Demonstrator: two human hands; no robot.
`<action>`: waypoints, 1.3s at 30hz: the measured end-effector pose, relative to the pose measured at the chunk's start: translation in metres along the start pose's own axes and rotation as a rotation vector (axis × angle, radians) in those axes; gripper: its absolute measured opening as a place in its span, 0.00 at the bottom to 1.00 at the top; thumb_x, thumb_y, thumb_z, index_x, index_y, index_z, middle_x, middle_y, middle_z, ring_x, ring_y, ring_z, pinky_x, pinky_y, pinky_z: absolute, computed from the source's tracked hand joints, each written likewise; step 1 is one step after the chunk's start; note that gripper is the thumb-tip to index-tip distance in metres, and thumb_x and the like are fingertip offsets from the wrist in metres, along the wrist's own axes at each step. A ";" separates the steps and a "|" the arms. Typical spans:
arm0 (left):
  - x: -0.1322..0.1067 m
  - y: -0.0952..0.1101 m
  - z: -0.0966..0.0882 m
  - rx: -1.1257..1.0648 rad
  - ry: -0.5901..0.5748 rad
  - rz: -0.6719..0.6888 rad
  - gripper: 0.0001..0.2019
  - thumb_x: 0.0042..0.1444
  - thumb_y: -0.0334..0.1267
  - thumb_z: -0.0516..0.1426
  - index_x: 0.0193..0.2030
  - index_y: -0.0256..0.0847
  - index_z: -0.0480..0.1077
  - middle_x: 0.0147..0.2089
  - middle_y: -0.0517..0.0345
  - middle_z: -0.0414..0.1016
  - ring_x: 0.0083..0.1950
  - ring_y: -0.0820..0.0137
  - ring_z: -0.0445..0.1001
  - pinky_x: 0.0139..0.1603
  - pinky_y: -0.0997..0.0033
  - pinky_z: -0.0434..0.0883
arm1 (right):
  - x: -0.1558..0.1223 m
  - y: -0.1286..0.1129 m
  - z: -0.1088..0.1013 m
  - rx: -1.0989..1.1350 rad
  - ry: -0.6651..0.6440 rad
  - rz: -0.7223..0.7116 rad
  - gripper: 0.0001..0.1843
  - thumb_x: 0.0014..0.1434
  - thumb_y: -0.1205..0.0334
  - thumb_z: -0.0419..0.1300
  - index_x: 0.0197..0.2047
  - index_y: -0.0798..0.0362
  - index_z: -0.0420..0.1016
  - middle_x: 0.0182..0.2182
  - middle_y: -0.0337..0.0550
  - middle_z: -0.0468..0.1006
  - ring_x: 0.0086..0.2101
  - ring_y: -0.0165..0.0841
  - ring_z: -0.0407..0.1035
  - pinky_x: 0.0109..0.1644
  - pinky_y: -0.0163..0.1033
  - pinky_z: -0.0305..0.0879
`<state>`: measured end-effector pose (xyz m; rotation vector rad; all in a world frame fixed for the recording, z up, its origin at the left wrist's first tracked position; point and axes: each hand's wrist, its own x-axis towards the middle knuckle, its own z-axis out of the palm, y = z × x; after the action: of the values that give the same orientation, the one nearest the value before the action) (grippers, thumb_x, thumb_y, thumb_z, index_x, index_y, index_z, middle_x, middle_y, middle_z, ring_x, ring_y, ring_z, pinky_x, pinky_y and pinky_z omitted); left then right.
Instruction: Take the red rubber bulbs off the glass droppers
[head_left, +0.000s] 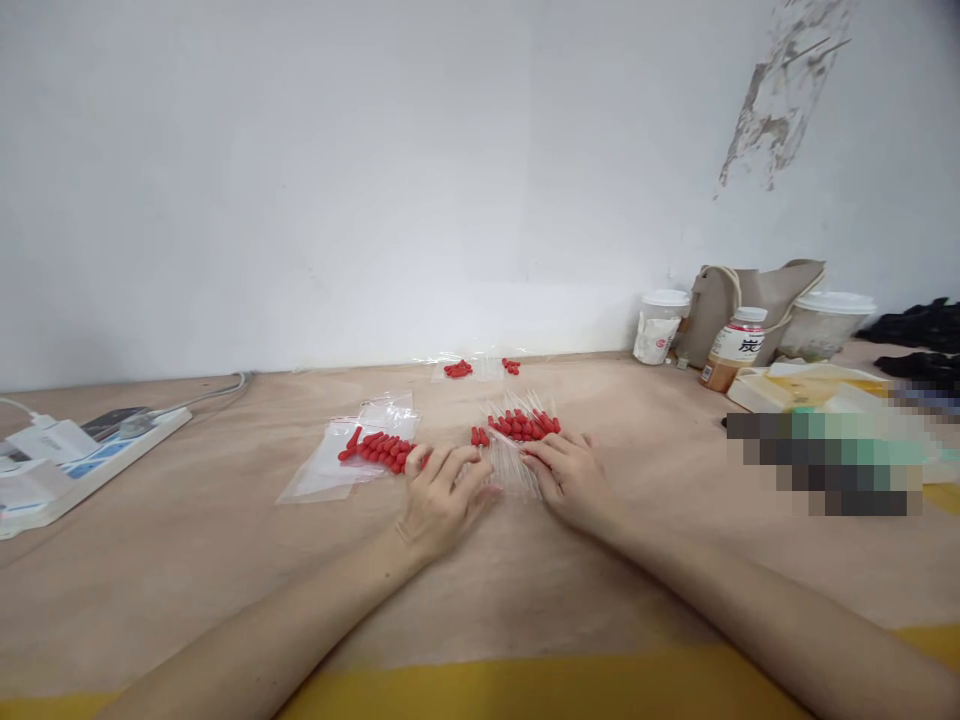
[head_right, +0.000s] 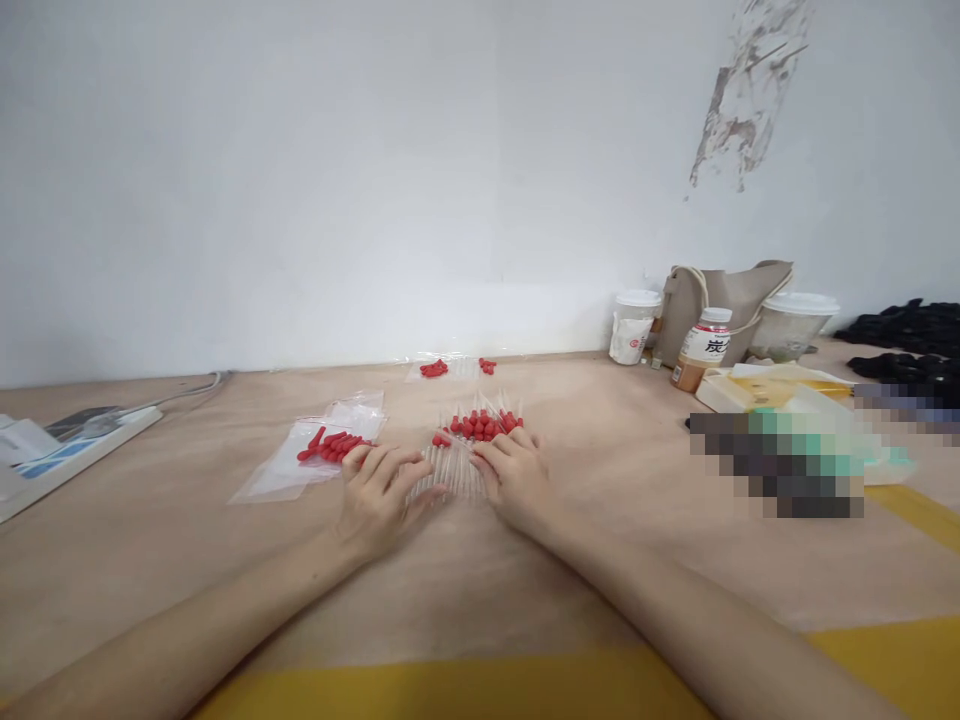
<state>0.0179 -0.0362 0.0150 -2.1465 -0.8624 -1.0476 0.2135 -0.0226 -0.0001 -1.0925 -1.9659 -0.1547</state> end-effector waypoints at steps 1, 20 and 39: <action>-0.002 -0.004 -0.001 0.049 0.012 0.091 0.08 0.54 0.40 0.56 0.41 0.44 0.69 0.40 0.57 0.74 0.42 0.67 0.69 0.47 0.61 0.53 | -0.001 0.002 -0.001 -0.087 -0.014 -0.092 0.11 0.59 0.62 0.50 0.37 0.50 0.74 0.29 0.42 0.74 0.34 0.32 0.61 0.42 0.42 0.49; -0.027 -0.014 -0.016 0.003 -0.184 0.210 0.09 0.58 0.34 0.51 0.28 0.37 0.67 0.21 0.64 0.64 0.29 0.74 0.62 0.40 0.64 0.52 | -0.015 0.000 0.004 -0.066 0.041 -0.535 0.05 0.56 0.61 0.57 0.33 0.52 0.73 0.20 0.36 0.72 0.27 0.27 0.58 0.36 0.38 0.44; -0.036 -0.048 -0.021 -0.049 -0.365 -0.273 0.12 0.61 0.36 0.45 0.38 0.40 0.69 0.33 0.56 0.69 0.33 0.72 0.68 0.32 0.74 0.63 | 0.000 0.067 -0.018 0.171 -0.024 0.263 0.14 0.55 0.57 0.52 0.37 0.54 0.76 0.29 0.45 0.70 0.28 0.31 0.64 0.31 0.36 0.60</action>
<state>-0.0453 -0.0324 0.0071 -2.3483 -1.3423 -0.8167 0.2742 0.0093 -0.0078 -1.2292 -1.7995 0.1656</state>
